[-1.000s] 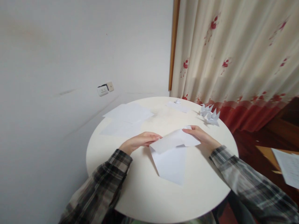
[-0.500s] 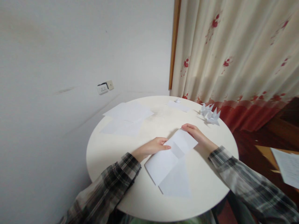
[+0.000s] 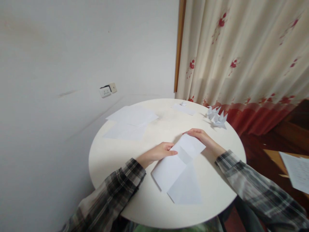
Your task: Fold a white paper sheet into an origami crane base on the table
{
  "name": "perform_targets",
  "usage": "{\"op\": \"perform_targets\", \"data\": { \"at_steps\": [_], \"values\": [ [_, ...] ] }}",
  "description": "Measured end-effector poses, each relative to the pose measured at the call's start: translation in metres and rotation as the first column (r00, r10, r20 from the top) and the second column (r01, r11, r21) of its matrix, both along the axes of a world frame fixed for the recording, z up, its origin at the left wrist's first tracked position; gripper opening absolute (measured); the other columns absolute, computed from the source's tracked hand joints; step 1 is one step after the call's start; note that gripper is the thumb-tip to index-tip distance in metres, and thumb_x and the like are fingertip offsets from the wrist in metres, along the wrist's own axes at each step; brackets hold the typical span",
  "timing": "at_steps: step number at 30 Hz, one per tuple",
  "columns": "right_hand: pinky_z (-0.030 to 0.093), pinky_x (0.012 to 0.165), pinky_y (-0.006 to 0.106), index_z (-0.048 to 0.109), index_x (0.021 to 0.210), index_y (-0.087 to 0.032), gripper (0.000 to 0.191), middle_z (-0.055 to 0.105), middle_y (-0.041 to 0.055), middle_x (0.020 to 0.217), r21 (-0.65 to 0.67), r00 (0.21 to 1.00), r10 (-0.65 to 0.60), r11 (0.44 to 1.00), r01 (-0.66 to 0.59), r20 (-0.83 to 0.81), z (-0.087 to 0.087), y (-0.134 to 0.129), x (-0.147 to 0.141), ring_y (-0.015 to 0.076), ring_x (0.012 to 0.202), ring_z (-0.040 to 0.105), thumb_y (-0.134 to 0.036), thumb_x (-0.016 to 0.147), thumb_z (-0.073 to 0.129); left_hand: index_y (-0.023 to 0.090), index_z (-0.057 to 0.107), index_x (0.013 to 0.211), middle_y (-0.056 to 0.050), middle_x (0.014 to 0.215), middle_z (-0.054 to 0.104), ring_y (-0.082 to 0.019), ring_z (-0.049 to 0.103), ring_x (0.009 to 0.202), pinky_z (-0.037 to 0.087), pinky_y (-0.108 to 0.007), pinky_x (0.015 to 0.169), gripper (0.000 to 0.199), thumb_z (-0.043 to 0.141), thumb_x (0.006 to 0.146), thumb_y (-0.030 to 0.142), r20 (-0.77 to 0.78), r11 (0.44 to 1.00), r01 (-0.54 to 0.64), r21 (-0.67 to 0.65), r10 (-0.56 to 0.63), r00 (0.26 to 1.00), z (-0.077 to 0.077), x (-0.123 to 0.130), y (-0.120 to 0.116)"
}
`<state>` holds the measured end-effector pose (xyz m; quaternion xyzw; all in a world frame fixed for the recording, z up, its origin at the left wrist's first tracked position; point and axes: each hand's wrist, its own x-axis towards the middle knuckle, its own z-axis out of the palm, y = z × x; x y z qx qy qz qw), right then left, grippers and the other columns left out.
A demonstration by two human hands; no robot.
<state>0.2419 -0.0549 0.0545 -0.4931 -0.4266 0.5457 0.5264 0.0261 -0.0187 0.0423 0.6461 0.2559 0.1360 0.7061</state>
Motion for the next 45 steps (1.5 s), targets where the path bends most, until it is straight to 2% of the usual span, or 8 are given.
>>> {"op": "perform_targets", "data": {
  "at_steps": [7, 10, 19, 25, 31, 34, 38, 45],
  "values": [
    [0.032, 0.04, 0.021, 0.059, 0.06, -0.016, 0.023, 0.058, -0.0035, 0.049, 0.035, 1.0, -0.025, 0.999, 0.025, -0.015, 0.0, 0.002, 0.003, 0.0085, 0.039, 0.047, -0.033, 0.056, 0.074, 0.013, 0.065, 0.093, -0.008, 0.091, 0.066, -0.018, 0.06, 0.077, 0.043, -0.027, 0.071, 0.036, 0.071, 0.068, 0.038, 0.001, 0.996, 0.085, -0.005, -0.085, 0.996, 0.01, 0.0, -0.006],
    [0.028, 0.038, 0.02, 0.058, 0.057, -0.015, 0.023, 0.055, -0.0045, 0.045, 0.015, 0.999, -0.043, 0.999, 0.043, 0.0, 0.001, 0.003, 0.002, 0.0071, 0.037, 0.044, -0.031, 0.054, 0.075, 0.013, 0.065, 0.085, -0.005, 0.08, 0.064, -0.015, 0.056, 0.069, 0.04, -0.024, 0.064, 0.033, 0.069, 0.07, 0.042, -0.03, 0.994, 0.093, 0.05, -0.091, 0.995, 0.014, 0.002, -0.009],
    [0.03, 0.04, 0.02, 0.061, 0.059, -0.014, 0.026, 0.056, -0.003, 0.047, -0.052, 0.994, 0.107, 0.993, -0.105, 0.036, -0.01, 0.005, -0.015, 0.0066, 0.039, 0.046, -0.036, 0.058, 0.075, 0.012, 0.063, 0.078, 0.0, 0.066, 0.053, -0.01, 0.045, 0.059, 0.034, -0.022, 0.058, 0.036, 0.062, 0.074, 0.048, 0.058, 0.985, -0.169, 0.038, 0.167, 0.984, 0.018, 0.016, -0.018],
    [0.04, 0.048, 0.021, 0.066, 0.074, -0.013, 0.03, 0.065, 0.0005, 0.062, -0.041, 0.978, 0.205, 0.978, -0.207, -0.036, -0.007, 0.001, -0.02, 0.0093, 0.048, 0.055, -0.038, 0.059, 0.076, 0.012, 0.063, 0.094, -0.007, 0.083, 0.063, -0.016, 0.055, 0.074, 0.039, -0.028, 0.071, 0.049, 0.051, 0.079, 0.057, 0.135, 0.959, -0.194, -0.208, 0.224, 0.965, 0.01, 0.024, -0.016],
    [0.043, 0.055, 0.022, 0.067, 0.083, -0.013, 0.031, 0.067, 0.0028, 0.073, 0.015, 0.947, 0.312, 0.95, -0.312, -0.074, -0.007, 0.0, -0.017, 0.0111, 0.058, 0.059, -0.035, 0.063, 0.074, 0.015, 0.062, 0.104, -0.007, 0.102, 0.062, -0.016, 0.055, 0.088, 0.038, -0.027, 0.08, 0.04, 0.066, 0.075, 0.041, 0.295, 0.957, -0.137, -0.254, 0.212, 0.932, 0.002, 0.025, -0.012],
    [0.042, 0.055, 0.022, 0.067, 0.081, -0.013, 0.029, 0.067, 0.002, 0.074, -0.004, 0.932, 0.361, 0.932, -0.361, -0.04, -0.004, 0.0, -0.014, 0.0106, 0.059, 0.058, -0.034, 0.062, 0.074, 0.013, 0.063, 0.095, -0.005, 0.091, 0.062, -0.014, 0.054, 0.079, 0.037, -0.025, 0.076, 0.035, 0.069, 0.072, 0.039, 0.276, 0.962, -0.114, -0.248, 0.183, 0.944, 0.004, 0.021, -0.012],
    [0.036, 0.046, 0.02, 0.062, 0.064, -0.015, 0.017, 0.059, -0.004, 0.056, -0.08, 0.951, 0.305, 0.948, -0.308, -0.039, -0.001, 0.001, -0.005, 0.0073, 0.046, 0.05, -0.027, 0.061, 0.073, 0.013, 0.061, 0.076, 0.001, 0.07, 0.055, -0.01, 0.047, 0.066, 0.034, -0.023, 0.066, 0.027, 0.073, 0.066, 0.036, 0.218, 0.959, -0.206, -0.194, 0.247, 0.944, 0.007, 0.016, -0.011],
    [0.04, 0.048, 0.02, 0.066, 0.073, -0.014, 0.018, 0.065, -0.0015, 0.062, -0.096, 0.948, 0.31, 0.944, -0.316, -0.073, 0.0, 0.001, 0.0, 0.0082, 0.049, 0.055, -0.024, 0.059, 0.073, 0.013, 0.063, 0.089, -0.003, 0.088, 0.06, -0.013, 0.051, 0.08, 0.034, -0.024, 0.077, 0.035, 0.076, 0.062, 0.03, 0.224, 0.956, -0.209, -0.206, 0.254, 0.941, 0.008, 0.016, -0.007]
  ]
}}
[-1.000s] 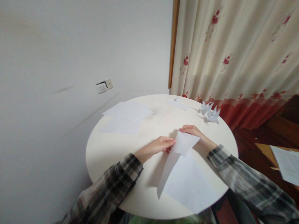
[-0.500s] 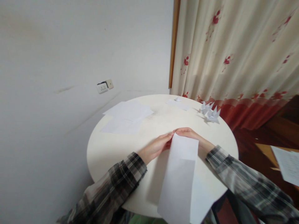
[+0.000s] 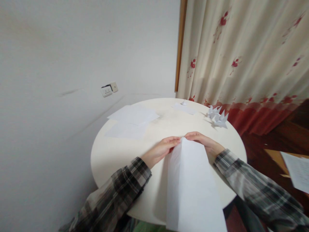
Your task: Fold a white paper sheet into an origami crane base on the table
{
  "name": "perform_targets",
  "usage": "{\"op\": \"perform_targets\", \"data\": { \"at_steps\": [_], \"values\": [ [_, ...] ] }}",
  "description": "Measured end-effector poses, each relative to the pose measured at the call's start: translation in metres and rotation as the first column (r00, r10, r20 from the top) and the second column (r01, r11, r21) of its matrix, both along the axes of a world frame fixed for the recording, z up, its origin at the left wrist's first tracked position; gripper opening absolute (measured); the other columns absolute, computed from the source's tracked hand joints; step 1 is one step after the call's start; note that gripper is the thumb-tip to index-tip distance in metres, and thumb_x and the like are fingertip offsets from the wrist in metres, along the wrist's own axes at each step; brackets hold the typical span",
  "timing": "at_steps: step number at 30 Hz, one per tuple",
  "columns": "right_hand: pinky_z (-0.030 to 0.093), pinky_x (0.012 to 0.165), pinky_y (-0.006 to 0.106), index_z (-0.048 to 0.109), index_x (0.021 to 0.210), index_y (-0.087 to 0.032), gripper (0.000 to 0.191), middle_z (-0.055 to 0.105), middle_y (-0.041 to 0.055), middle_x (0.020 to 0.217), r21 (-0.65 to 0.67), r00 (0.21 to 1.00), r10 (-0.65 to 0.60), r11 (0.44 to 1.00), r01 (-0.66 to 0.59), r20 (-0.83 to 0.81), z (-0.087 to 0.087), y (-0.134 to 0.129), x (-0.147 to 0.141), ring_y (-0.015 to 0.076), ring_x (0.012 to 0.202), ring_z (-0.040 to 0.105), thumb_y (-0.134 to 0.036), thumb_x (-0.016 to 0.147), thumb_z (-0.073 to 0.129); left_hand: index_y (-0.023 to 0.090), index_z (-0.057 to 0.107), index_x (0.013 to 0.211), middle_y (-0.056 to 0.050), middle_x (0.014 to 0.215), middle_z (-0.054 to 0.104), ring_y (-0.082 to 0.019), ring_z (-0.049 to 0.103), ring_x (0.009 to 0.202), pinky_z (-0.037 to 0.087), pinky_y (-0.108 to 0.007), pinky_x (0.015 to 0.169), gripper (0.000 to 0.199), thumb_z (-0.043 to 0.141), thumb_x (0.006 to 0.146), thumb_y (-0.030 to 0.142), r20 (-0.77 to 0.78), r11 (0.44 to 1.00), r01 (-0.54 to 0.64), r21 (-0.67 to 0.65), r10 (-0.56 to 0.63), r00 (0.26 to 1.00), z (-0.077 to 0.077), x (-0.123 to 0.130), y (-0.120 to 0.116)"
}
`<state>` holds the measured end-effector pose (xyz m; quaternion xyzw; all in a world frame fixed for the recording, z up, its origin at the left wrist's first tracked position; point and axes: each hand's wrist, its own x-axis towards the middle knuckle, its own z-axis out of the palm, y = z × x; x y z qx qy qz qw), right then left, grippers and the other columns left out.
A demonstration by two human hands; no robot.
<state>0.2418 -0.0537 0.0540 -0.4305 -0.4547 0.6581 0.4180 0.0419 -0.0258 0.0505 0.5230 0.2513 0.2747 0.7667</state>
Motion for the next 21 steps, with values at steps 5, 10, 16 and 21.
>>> {"op": "perform_targets", "data": {
  "at_steps": [5, 10, 16, 21],
  "values": [
    [0.041, 0.047, 0.019, 0.065, 0.073, -0.013, 0.022, 0.064, -0.0019, 0.061, -0.024, 0.999, 0.042, 0.999, -0.043, -0.012, 0.0, -0.002, -0.005, 0.0077, 0.047, 0.055, -0.028, 0.059, 0.075, 0.013, 0.063, 0.086, -0.002, 0.082, 0.059, -0.012, 0.05, 0.075, 0.034, -0.024, 0.074, 0.033, 0.076, 0.063, 0.032, 0.008, 0.998, 0.047, -0.028, -0.047, 0.999, 0.0, 0.003, -0.004],
    [0.037, 0.043, 0.017, 0.062, 0.071, -0.015, 0.024, 0.06, -0.0045, 0.057, 0.009, 0.997, 0.066, 0.998, -0.066, -0.036, -0.002, -0.005, -0.009, 0.0063, 0.043, 0.051, -0.03, 0.059, 0.076, 0.012, 0.062, 0.081, -0.001, 0.077, 0.056, -0.011, 0.048, 0.071, 0.033, -0.023, 0.07, 0.029, 0.075, 0.063, 0.033, 0.0, 0.993, 0.116, -0.011, -0.116, 0.993, 0.002, 0.005, -0.006],
    [0.036, 0.044, 0.017, 0.06, 0.068, -0.016, 0.022, 0.059, -0.0044, 0.058, 0.043, 0.991, 0.098, 0.995, -0.095, -0.088, -0.001, -0.009, -0.012, 0.0062, 0.045, 0.05, -0.03, 0.06, 0.075, 0.013, 0.06, 0.077, 0.0, 0.075, 0.052, -0.01, 0.045, 0.068, 0.031, -0.023, 0.067, 0.025, 0.073, 0.065, 0.031, 0.016, 0.985, 0.169, -0.019, -0.168, 0.986, 0.003, 0.005, -0.008],
    [0.037, 0.045, 0.018, 0.06, 0.067, -0.016, 0.024, 0.058, -0.0044, 0.057, 0.041, 0.996, 0.061, 0.997, -0.058, -0.064, -0.003, -0.007, -0.012, 0.007, 0.045, 0.05, -0.031, 0.058, 0.076, 0.014, 0.059, 0.077, 0.001, 0.074, 0.05, -0.009, 0.043, 0.066, 0.029, -0.022, 0.062, 0.025, 0.073, 0.064, 0.03, 0.002, 0.99, 0.138, -0.028, -0.138, 0.99, 0.004, 0.004, -0.009]
  ]
}}
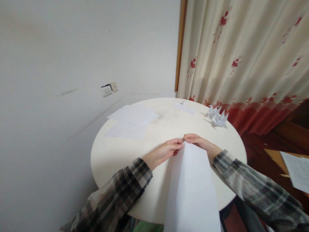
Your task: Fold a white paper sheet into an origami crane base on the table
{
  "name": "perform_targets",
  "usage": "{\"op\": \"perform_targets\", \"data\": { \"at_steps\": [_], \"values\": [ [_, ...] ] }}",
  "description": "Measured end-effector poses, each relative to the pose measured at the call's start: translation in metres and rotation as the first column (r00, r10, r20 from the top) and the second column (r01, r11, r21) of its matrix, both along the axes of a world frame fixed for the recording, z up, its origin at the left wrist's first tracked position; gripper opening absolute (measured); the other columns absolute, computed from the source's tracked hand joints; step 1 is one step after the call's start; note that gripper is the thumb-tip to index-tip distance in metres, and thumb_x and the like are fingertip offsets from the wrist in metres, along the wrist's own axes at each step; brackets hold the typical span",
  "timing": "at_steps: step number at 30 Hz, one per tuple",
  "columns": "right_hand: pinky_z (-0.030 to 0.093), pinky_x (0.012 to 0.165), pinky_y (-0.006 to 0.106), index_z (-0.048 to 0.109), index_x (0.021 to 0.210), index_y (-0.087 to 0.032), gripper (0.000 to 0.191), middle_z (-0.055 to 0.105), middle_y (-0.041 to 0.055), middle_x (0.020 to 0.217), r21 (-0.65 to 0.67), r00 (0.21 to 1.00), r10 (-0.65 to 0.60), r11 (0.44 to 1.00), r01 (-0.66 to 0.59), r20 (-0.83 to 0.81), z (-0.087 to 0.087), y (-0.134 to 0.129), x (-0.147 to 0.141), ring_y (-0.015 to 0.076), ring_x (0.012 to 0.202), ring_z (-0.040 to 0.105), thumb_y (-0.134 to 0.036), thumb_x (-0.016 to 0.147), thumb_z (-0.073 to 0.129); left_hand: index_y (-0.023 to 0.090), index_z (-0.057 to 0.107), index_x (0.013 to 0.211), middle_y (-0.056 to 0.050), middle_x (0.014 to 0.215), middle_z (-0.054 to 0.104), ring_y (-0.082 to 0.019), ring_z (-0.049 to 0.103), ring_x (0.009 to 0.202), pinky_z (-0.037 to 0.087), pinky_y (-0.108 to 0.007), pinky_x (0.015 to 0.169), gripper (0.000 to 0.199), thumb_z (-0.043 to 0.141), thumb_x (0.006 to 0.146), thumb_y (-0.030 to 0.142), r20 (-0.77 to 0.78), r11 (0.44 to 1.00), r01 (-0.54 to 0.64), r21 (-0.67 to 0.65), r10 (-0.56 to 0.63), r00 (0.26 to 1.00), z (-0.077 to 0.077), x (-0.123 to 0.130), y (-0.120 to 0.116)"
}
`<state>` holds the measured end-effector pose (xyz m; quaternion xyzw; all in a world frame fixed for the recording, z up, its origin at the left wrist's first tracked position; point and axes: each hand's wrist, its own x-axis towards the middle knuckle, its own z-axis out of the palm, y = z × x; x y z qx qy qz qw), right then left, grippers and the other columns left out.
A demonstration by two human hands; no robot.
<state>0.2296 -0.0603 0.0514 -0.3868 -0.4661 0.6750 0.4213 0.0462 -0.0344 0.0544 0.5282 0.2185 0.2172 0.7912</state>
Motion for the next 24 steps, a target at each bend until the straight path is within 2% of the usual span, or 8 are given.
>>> {"op": "perform_targets", "data": {
  "at_steps": [3, 6, 8, 12, 15, 19, 22, 24],
  "values": [
    [0.04, 0.046, 0.02, 0.06, 0.068, -0.017, 0.028, 0.059, -0.0029, 0.057, -0.036, 0.997, -0.054, 0.998, 0.052, -0.056, 0.003, 0.0, 0.001, 0.009, 0.047, 0.052, -0.042, 0.063, 0.071, 0.014, 0.058, 0.077, 0.001, 0.072, 0.051, -0.008, 0.043, 0.064, 0.029, -0.021, 0.059, 0.023, 0.071, 0.067, 0.03, 0.014, 0.998, -0.063, 0.028, 0.063, 0.998, 0.003, -0.001, 0.0],
    [0.046, 0.055, 0.027, 0.062, 0.081, -0.018, 0.051, 0.065, 0.0041, 0.068, -0.078, 0.981, -0.153, 0.986, 0.145, -0.122, 0.009, -0.001, 0.005, 0.0173, 0.06, 0.061, -0.066, 0.071, 0.05, 0.015, 0.056, 0.079, 0.003, 0.069, 0.051, -0.007, 0.044, 0.06, 0.031, -0.02, 0.057, 0.023, 0.069, 0.069, 0.031, 0.076, 0.966, -0.255, 0.046, 0.251, 0.965, 0.006, -0.003, 0.003],
    [0.049, 0.06, 0.032, 0.062, 0.086, -0.019, 0.061, 0.067, 0.0077, 0.074, -0.073, 0.968, -0.221, 0.974, 0.213, -0.118, 0.011, -0.003, 0.008, 0.0226, 0.071, 0.064, -0.074, 0.072, 0.039, 0.015, 0.054, 0.078, 0.002, 0.069, 0.053, -0.007, 0.047, 0.06, 0.033, -0.02, 0.058, 0.026, 0.07, 0.067, 0.032, 0.116, 0.908, -0.418, 0.036, 0.412, 0.904, 0.006, -0.007, 0.009],
    [0.05, 0.07, 0.036, 0.061, 0.09, -0.021, 0.06, 0.069, 0.0104, 0.084, -0.052, 0.937, -0.324, 0.946, 0.32, -0.128, 0.006, 0.002, 0.015, 0.0266, 0.085, 0.063, -0.073, 0.07, 0.041, 0.015, 0.05, 0.077, 0.0, 0.074, 0.058, -0.009, 0.054, 0.064, 0.04, -0.022, 0.062, 0.032, 0.073, 0.061, 0.032, 0.116, 0.744, -0.668, 0.015, 0.663, 0.74, -0.001, -0.016, 0.021],
    [0.049, 0.075, 0.04, 0.058, 0.099, -0.02, 0.068, 0.068, 0.0111, 0.091, -0.013, 0.934, -0.305, 0.951, 0.308, -0.186, -0.003, 0.011, 0.024, 0.0272, 0.091, 0.062, -0.077, 0.069, 0.036, 0.016, 0.049, 0.076, 0.001, 0.069, 0.057, -0.01, 0.054, 0.062, 0.043, -0.024, 0.062, 0.031, 0.072, 0.061, 0.029, 0.072, 0.656, -0.754, 0.029, 0.751, 0.657, -0.01, -0.023, 0.027],
    [0.05, 0.076, 0.04, 0.057, 0.101, -0.014, 0.073, 0.067, 0.0154, 0.094, -0.007, 0.956, -0.251, 0.968, 0.253, -0.152, -0.011, 0.014, 0.039, 0.0275, 0.094, 0.062, -0.077, 0.071, 0.035, 0.015, 0.05, 0.075, 0.002, 0.068, 0.057, -0.009, 0.055, 0.06, 0.047, -0.025, 0.066, 0.022, 0.069, 0.067, 0.023, 0.053, 0.575, -0.818, 0.003, 0.817, 0.574, -0.02, -0.029, 0.03],
    [0.051, 0.076, 0.033, 0.059, 0.098, -0.014, 0.049, 0.067, 0.0137, 0.098, 0.017, 0.973, -0.223, 0.974, 0.224, -0.062, -0.016, 0.011, 0.041, 0.023, 0.09, 0.063, -0.057, 0.075, 0.055, 0.015, 0.05, 0.072, 0.001, 0.069, 0.058, -0.009, 0.057, 0.061, 0.048, -0.027, 0.07, 0.019, 0.068, 0.068, 0.018, 0.038, 0.574, -0.818, -0.039, 0.819, 0.573, -0.022, -0.031, 0.03],
    [0.051, 0.077, 0.03, 0.06, 0.099, -0.015, 0.035, 0.067, 0.0107, 0.1, 0.06, 0.973, -0.231, 0.971, 0.23, 0.014, -0.02, 0.009, 0.038, 0.0203, 0.086, 0.064, -0.035, 0.071, 0.068, 0.015, 0.051, 0.071, -0.001, 0.07, 0.061, -0.01, 0.059, 0.063, 0.048, -0.027, 0.07, 0.019, 0.07, 0.067, 0.017, 0.005, 0.652, -0.757, -0.049, 0.758, 0.652, -0.021, -0.034, 0.031]
  ]
}}
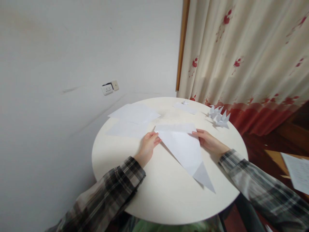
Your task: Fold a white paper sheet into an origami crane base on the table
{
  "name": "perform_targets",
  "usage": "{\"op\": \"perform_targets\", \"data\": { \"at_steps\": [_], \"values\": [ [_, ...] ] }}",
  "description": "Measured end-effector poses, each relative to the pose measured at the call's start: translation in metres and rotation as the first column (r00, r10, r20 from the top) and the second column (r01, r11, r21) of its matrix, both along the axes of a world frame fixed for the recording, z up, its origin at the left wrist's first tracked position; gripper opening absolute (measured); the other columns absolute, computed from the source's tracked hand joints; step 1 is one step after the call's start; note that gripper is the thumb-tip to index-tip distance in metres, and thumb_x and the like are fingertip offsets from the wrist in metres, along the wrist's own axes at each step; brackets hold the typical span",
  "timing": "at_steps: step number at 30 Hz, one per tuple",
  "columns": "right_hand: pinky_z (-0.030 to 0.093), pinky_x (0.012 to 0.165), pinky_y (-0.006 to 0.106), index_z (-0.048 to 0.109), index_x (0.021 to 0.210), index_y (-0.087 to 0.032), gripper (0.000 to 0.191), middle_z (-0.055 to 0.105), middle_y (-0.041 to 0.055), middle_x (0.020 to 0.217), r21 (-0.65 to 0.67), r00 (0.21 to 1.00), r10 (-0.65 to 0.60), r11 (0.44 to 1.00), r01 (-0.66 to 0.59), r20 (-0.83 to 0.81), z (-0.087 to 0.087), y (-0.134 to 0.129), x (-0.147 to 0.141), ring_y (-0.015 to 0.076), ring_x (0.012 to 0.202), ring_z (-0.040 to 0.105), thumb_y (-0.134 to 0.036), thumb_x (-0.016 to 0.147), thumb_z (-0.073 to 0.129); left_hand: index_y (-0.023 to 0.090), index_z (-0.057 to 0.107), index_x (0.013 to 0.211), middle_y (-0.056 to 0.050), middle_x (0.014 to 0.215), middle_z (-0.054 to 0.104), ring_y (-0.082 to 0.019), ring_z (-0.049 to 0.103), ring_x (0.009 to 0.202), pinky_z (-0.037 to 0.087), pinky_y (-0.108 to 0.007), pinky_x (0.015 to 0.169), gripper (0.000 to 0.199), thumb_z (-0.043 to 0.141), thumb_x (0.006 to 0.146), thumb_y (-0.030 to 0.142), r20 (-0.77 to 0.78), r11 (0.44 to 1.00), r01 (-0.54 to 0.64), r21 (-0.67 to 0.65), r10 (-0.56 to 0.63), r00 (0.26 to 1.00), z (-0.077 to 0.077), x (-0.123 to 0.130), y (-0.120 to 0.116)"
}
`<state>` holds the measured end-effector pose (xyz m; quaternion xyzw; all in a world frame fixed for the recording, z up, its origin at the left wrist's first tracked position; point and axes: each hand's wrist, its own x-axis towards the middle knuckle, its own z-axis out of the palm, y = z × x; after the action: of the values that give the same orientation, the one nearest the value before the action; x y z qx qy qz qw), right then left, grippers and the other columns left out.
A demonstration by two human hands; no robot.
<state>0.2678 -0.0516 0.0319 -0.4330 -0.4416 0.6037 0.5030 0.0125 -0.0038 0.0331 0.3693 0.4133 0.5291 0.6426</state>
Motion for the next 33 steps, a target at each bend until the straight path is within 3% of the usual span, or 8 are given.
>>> {"op": "perform_targets", "data": {
  "at_steps": [4, 7, 13, 18, 21, 24, 29, 33],
  "values": [
    [0.052, 0.076, 0.032, 0.06, 0.099, -0.017, 0.037, 0.069, 0.0083, 0.098, 0.042, 0.998, -0.013, 0.999, 0.01, 0.062, -0.005, -0.001, -0.004, 0.0198, 0.08, 0.065, -0.018, 0.064, 0.073, 0.012, 0.06, 0.079, -0.006, 0.079, 0.065, -0.012, 0.06, 0.066, 0.046, -0.023, 0.063, 0.025, 0.073, 0.066, 0.028, -0.091, 0.968, 0.25, 0.009, -0.248, 0.964, 0.003, -0.009, 0.006],
    [0.052, 0.074, 0.031, 0.061, 0.096, -0.016, 0.035, 0.069, 0.0081, 0.095, 0.038, 0.998, -0.008, 0.999, 0.005, 0.065, -0.006, -0.001, -0.003, 0.0189, 0.076, 0.066, -0.017, 0.063, 0.073, 0.011, 0.064, 0.085, -0.008, 0.084, 0.067, -0.014, 0.059, 0.069, 0.044, -0.023, 0.06, 0.032, 0.076, 0.061, 0.029, -0.265, 0.932, 0.354, 0.075, -0.323, 0.908, 0.003, -0.016, 0.013],
    [0.052, 0.069, 0.032, 0.063, 0.088, -0.012, 0.029, 0.07, 0.0084, 0.084, 0.04, 0.984, -0.053, 0.998, 0.047, 0.172, -0.014, 0.001, 0.002, 0.0192, 0.07, 0.065, -0.025, 0.064, 0.072, 0.013, 0.066, 0.075, -0.006, 0.078, 0.068, -0.018, 0.059, 0.067, 0.043, -0.025, 0.057, 0.023, 0.074, 0.056, 0.023, -0.532, 0.909, 0.384, 0.163, -0.247, 0.81, -0.012, -0.02, 0.028],
    [0.049, 0.058, 0.028, 0.064, 0.085, -0.008, 0.037, 0.069, 0.0074, 0.08, 0.12, 0.895, -0.162, 0.985, 0.123, 0.416, -0.022, 0.011, 0.008, 0.0174, 0.064, 0.062, -0.028, 0.057, 0.074, 0.012, 0.064, 0.072, -0.004, 0.074, 0.067, -0.019, 0.059, 0.067, 0.043, -0.025, 0.057, 0.022, 0.07, 0.057, 0.026, -0.79, 0.858, 0.47, 0.207, -0.137, 0.598, -0.019, -0.025, 0.036],
    [0.048, 0.059, 0.027, 0.064, 0.088, -0.01, 0.041, 0.068, 0.0059, 0.082, 0.168, 0.894, -0.155, 0.982, 0.091, 0.421, -0.025, 0.016, 0.011, 0.0164, 0.065, 0.061, -0.031, 0.055, 0.075, 0.011, 0.064, 0.075, -0.003, 0.075, 0.066, -0.017, 0.059, 0.066, 0.043, -0.025, 0.059, 0.021, 0.066, 0.062, 0.028, -0.793, 0.797, 0.565, 0.214, -0.195, 0.577, -0.017, -0.027, 0.036],
    [0.047, 0.059, 0.027, 0.064, 0.083, -0.01, 0.04, 0.067, 0.0041, 0.077, 0.196, 0.865, -0.163, 0.978, 0.077, 0.474, -0.028, 0.019, 0.014, 0.0159, 0.063, 0.059, -0.032, 0.052, 0.076, 0.01, 0.062, 0.07, -0.002, 0.067, 0.064, -0.015, 0.057, 0.06, 0.041, -0.023, 0.055, 0.019, 0.064, 0.064, 0.028, -0.805, 0.777, 0.604, 0.174, -0.241, 0.542, -0.015, -0.029, 0.036],
    [0.044, 0.053, 0.025, 0.06, 0.071, -0.013, 0.032, 0.061, -0.0003, 0.063, 0.237, 0.805, -0.126, 0.971, -0.019, 0.58, -0.029, 0.017, 0.019, 0.0138, 0.056, 0.056, -0.04, 0.06, 0.072, 0.01, 0.065, 0.069, -0.002, 0.062, 0.063, -0.014, 0.056, 0.058, 0.041, -0.023, 0.053, 0.017, 0.063, 0.067, 0.027, -0.849, 0.763, 0.612, 0.208, -0.17, 0.501, -0.017, -0.03, 0.035],
    [0.047, 0.066, 0.027, 0.06, 0.068, -0.014, 0.028, 0.064, 0.0037, 0.073, 0.419, 0.763, -0.161, 0.894, -0.156, 0.627, -0.023, 0.011, 0.02, 0.0151, 0.068, 0.06, -0.041, 0.067, 0.068, 0.012, 0.068, 0.076, -0.005, 0.075, 0.068, -0.016, 0.062, 0.071, 0.047, -0.025, 0.064, 0.013, 0.063, 0.069, 0.022, -0.819, 0.685, 0.663, 0.302, -0.17, 0.549, -0.015, -0.033, 0.031]
  ]
}}
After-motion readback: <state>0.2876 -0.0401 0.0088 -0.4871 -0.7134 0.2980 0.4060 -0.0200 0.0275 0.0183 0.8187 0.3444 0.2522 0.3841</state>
